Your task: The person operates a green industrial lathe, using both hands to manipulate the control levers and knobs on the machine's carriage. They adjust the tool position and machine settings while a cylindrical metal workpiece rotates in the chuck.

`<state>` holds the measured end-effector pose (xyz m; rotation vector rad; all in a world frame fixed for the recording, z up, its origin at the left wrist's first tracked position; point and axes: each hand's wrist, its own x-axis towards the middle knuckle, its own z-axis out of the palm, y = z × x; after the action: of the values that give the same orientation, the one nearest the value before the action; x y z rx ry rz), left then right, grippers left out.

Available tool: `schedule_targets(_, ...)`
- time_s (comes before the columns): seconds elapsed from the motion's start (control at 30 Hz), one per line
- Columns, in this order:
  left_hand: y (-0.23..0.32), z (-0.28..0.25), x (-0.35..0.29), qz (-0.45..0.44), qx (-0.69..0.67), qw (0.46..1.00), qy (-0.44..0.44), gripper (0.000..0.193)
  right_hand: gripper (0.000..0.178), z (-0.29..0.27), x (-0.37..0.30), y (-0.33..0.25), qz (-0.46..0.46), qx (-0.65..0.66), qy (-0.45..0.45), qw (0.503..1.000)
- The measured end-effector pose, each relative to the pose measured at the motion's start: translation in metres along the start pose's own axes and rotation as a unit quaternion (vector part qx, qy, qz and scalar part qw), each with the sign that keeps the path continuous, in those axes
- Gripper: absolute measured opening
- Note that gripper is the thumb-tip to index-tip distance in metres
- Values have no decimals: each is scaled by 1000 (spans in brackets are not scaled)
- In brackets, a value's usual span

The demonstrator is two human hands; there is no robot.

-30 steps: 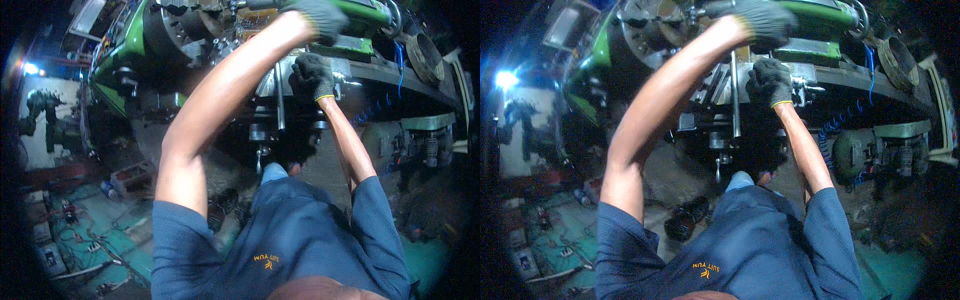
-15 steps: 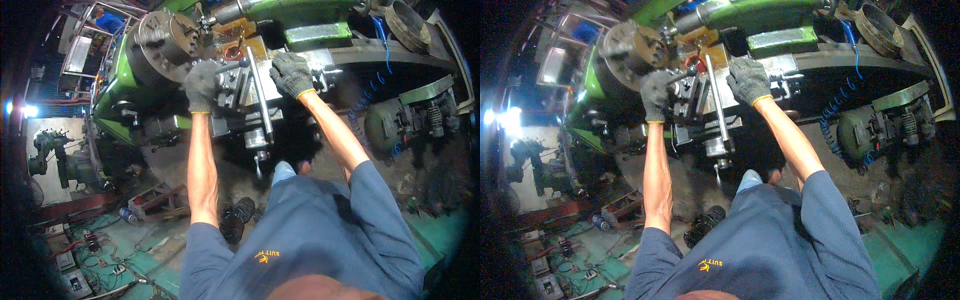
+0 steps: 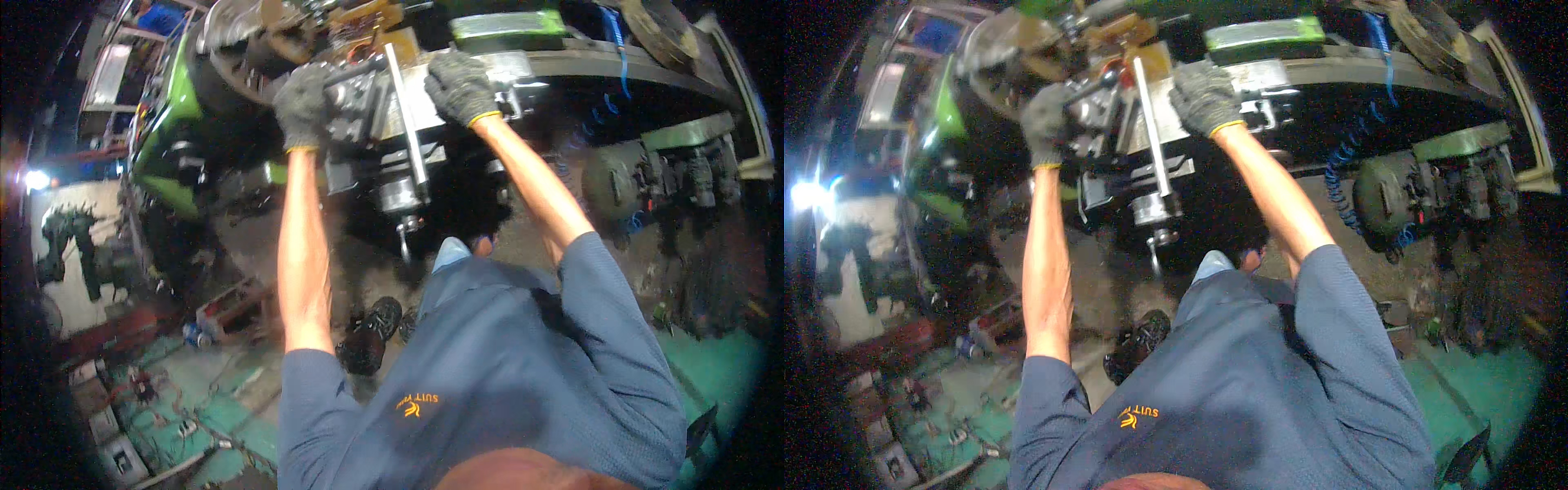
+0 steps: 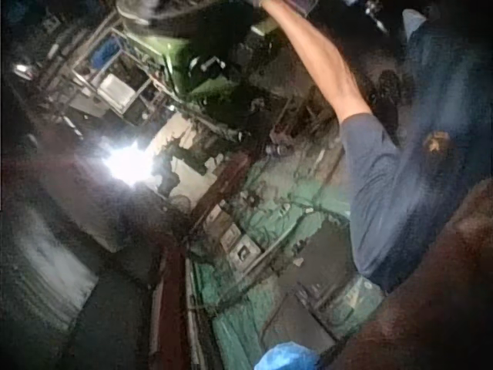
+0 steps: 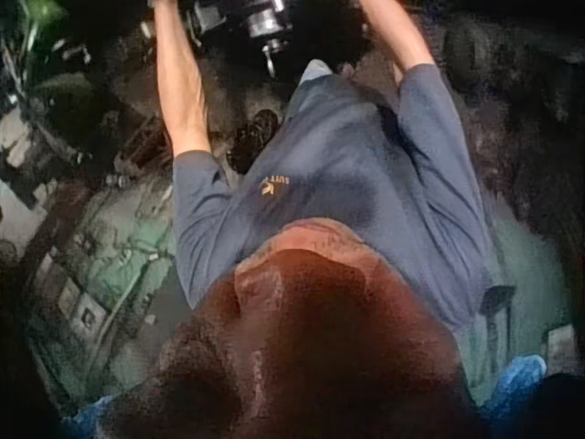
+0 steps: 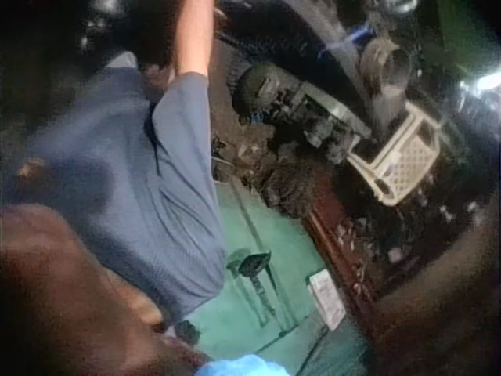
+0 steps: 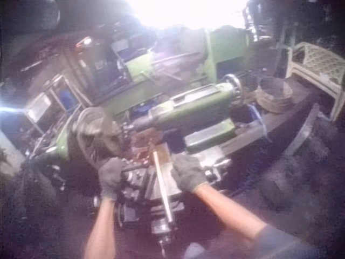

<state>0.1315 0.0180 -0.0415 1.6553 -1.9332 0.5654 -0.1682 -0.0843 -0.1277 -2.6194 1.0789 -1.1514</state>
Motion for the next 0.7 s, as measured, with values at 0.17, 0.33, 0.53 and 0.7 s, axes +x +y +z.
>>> schedule_targets(0.17,31,-8,13,-148,-138,979,7,33,37,-7,-2,5,0,-39,-17,999)
schedule_targets(0.33,15,-13,2,15,46,999,24,22,35,-16,-1,-13,10,-28,-45,999)
schedule_targets(0.53,5,-4,-2,-69,-14,997,3,27,35,-16,-1,-14,11,-33,-68,997)
schedule_targets(0.7,22,-5,7,-162,-150,975,25,37,34,-13,-3,-5,-4,-30,-25,999)
